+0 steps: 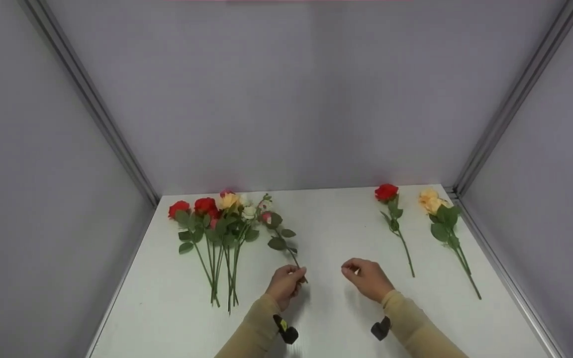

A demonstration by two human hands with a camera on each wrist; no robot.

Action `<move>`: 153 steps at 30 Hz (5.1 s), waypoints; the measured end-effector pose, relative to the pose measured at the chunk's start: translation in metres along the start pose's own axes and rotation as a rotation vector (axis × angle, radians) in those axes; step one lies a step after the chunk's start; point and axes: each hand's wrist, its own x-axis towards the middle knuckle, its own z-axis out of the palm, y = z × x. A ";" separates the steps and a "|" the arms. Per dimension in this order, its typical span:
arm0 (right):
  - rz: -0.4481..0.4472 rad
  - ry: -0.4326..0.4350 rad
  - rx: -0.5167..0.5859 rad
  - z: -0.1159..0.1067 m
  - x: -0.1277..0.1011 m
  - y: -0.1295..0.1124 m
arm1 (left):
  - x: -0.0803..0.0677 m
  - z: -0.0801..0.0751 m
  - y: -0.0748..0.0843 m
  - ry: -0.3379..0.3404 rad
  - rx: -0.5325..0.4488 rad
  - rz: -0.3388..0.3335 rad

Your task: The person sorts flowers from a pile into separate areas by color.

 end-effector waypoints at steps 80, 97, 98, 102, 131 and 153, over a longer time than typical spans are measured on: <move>0.565 0.103 -0.081 0.011 0.029 0.085 | -0.006 -0.200 -0.052 0.690 0.725 0.125; 0.509 0.084 -0.158 0.029 0.027 0.089 | -0.010 -0.205 -0.058 0.701 0.644 0.097; 0.509 0.084 -0.154 0.029 0.027 0.088 | -0.010 -0.205 -0.058 0.704 0.643 0.091; 0.526 0.089 -0.151 0.026 0.026 0.085 | -0.009 -0.202 -0.056 0.689 0.636 0.096; 0.542 0.094 -0.141 0.025 0.023 0.083 | 0.010 -0.162 -0.031 0.639 1.101 0.325; 0.531 0.086 -0.158 0.027 0.021 0.087 | 0.004 -0.152 -0.011 0.589 0.913 0.144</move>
